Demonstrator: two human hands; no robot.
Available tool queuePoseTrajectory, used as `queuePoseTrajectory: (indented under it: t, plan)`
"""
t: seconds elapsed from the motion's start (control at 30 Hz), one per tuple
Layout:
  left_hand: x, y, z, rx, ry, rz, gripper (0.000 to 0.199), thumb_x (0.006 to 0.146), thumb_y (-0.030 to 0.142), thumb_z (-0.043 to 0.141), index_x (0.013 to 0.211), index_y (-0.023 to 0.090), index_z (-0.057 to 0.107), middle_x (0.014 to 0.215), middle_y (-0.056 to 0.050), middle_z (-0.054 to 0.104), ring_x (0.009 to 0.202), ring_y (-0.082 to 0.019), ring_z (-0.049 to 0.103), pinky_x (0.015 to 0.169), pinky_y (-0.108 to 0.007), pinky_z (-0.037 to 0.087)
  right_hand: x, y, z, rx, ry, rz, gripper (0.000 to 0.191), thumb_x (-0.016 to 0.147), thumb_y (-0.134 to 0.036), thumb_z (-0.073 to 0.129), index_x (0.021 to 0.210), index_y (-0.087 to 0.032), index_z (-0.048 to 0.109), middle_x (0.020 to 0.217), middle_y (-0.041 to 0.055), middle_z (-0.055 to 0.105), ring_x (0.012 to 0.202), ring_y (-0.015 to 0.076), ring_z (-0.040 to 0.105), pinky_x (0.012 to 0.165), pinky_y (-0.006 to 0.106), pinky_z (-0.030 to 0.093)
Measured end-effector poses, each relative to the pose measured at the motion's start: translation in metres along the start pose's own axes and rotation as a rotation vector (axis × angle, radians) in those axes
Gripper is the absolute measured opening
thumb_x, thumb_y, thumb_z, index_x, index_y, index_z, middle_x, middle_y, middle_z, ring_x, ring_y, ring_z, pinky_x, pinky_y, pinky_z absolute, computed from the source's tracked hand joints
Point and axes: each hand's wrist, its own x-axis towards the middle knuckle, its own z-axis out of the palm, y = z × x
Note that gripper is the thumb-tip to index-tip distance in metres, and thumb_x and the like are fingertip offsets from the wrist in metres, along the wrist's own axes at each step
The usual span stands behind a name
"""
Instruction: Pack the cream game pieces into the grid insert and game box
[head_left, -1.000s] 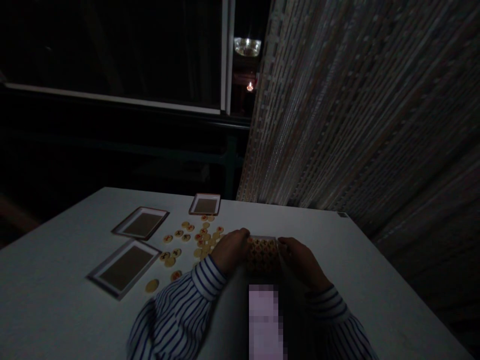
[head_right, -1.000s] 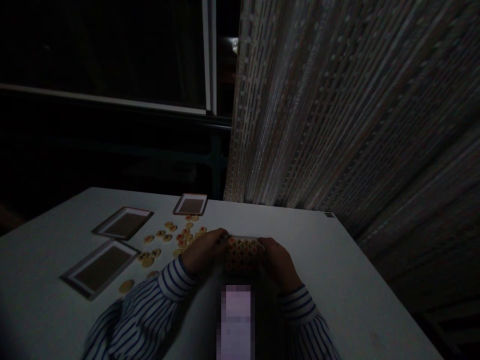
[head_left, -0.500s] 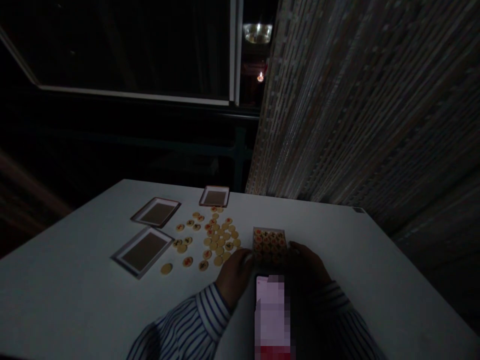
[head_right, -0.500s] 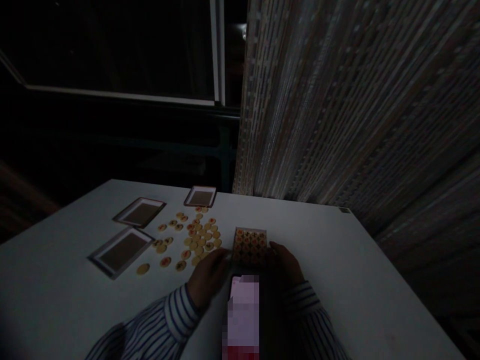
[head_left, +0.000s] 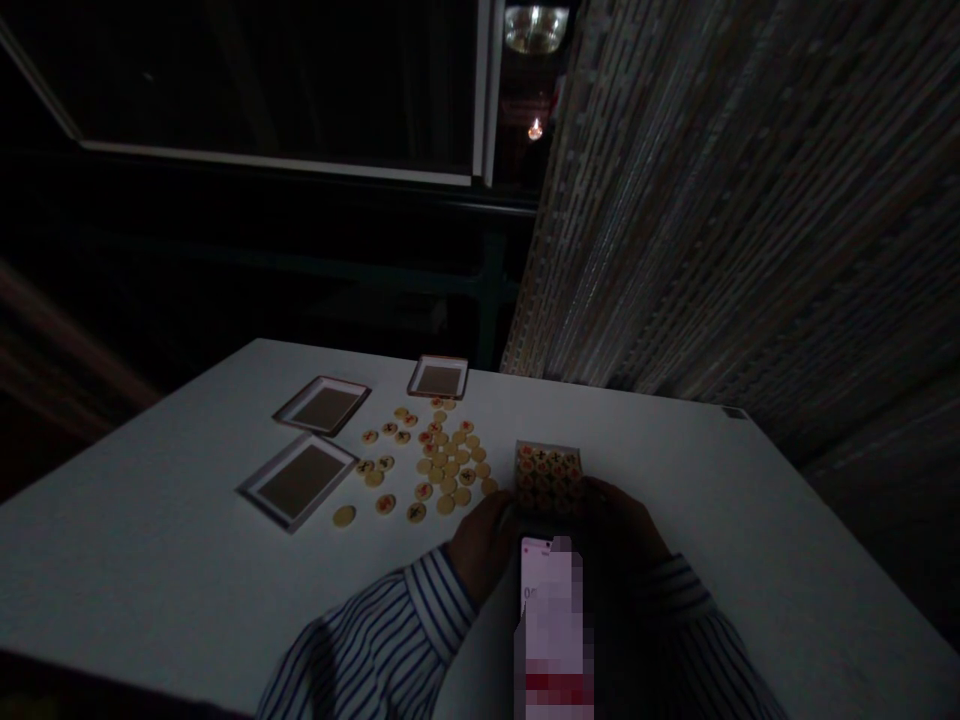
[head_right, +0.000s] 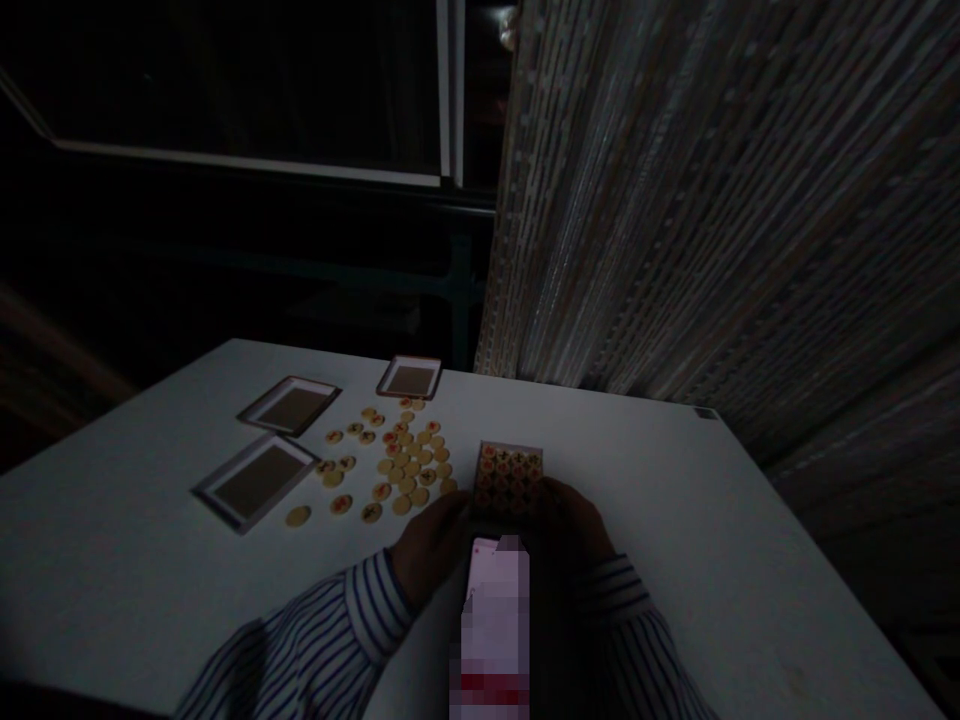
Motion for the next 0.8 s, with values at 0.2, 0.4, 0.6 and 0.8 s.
queuePoseTrajectory:
  t: [0.2,0.4,0.6,0.8]
  plan:
    - [-0.001,0.003,0.0,-0.089,-0.04,0.032,0.031,0.086,0.028,0.036,0.112,0.02,0.052,0.112,-0.006,0.06,0.103,-0.017,0.055,0.09,-0.03,0.043,-0.001,-0.002,-0.001,-0.024,-0.018,0.0,0.042,0.085,-0.033,0.031,0.113,-0.013,0.056,0.113,0.0102,0.06,0.104,0.0192,0.056,0.089,0.033,0.044]
    - [-0.001,0.0,0.003,-0.142,-0.042,0.04,0.036,0.085,0.033,0.04,0.116,0.018,0.052,0.115,-0.007,0.059,0.105,-0.019,0.054,0.092,-0.034,0.043,0.001,0.004,0.002,-0.027,0.017,-0.04,0.039,0.084,-0.033,0.034,0.11,-0.016,0.058,0.109,0.0088,0.063,0.1,0.021,0.058,0.086,0.036,0.046]
    - [-0.001,0.004,0.002,-0.172,-0.037,0.066,0.035,0.085,0.035,0.04,0.113,0.02,0.054,0.112,-0.006,0.061,0.102,-0.019,0.056,0.089,-0.033,0.044,0.002,0.008,0.005,-0.018,0.03,-0.046,0.04,0.084,-0.034,0.035,0.111,-0.015,0.059,0.108,0.0096,0.063,0.099,0.0213,0.058,0.086,0.035,0.046]
    - [-0.001,0.001,0.003,-0.168,-0.029,0.039,0.034,0.084,0.035,0.042,0.112,0.02,0.055,0.11,-0.006,0.062,0.1,-0.02,0.057,0.088,-0.034,0.045,0.002,0.011,0.006,-0.011,0.03,-0.053,0.038,0.084,-0.033,0.036,0.111,-0.017,0.058,0.109,0.0086,0.063,0.099,0.021,0.059,0.085,0.034,0.047]
